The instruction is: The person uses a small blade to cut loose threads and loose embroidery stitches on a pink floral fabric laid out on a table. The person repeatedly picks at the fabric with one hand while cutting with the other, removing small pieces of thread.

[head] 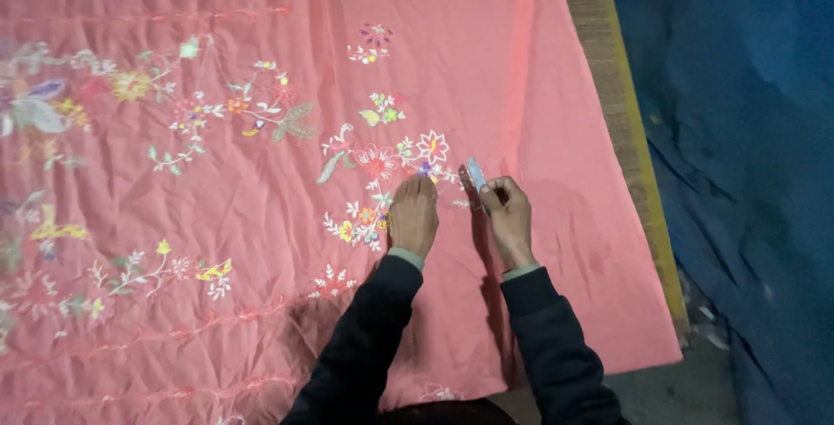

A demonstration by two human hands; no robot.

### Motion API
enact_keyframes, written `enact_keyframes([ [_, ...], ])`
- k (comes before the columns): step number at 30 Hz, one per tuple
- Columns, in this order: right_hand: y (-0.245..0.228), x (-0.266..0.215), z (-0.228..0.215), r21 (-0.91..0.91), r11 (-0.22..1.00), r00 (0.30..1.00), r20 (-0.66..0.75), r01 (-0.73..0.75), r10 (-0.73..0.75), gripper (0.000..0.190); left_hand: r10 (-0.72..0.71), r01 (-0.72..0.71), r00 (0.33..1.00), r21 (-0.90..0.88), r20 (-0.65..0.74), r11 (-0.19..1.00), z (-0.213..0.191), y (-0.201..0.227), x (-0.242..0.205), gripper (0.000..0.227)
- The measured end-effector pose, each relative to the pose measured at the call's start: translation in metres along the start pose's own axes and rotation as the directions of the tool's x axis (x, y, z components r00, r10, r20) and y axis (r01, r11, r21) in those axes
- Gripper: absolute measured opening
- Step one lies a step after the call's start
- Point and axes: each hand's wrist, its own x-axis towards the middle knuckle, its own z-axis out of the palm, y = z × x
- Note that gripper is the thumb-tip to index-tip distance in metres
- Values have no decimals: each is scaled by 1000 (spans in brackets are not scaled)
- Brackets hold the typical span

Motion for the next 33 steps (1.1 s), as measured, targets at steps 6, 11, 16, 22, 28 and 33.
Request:
enact_keyframes([
  [6,1,13,-8,-125,988,994,82,87,-77,7,-58,190,908,-284,415,940,-59,19,-5,7],
  [11,-28,11,-1,-142,967,962,203,213,-182,6,-90,258,902,-361,422,896,-79,24,1,12],
  [16,-34,5,-9,-272,884,880,401,380,-255,5,-171,364,895,-454,412,813,-105,36,-7,16],
  [22,-39,-21,37,6,980,881,436,201,-183,13,-91,84,996,-533,13,842,-129,45,-43,6],
  [28,-43,-73,106,277,943,768,639,-184,-38,5,-175,-38,955,-683,-240,729,-177,51,-57,13],
  [33,-62,-74,89,191,981,760,641,-21,-109,5,-320,46,933,-823,-168,566,-190,45,-54,21],
])
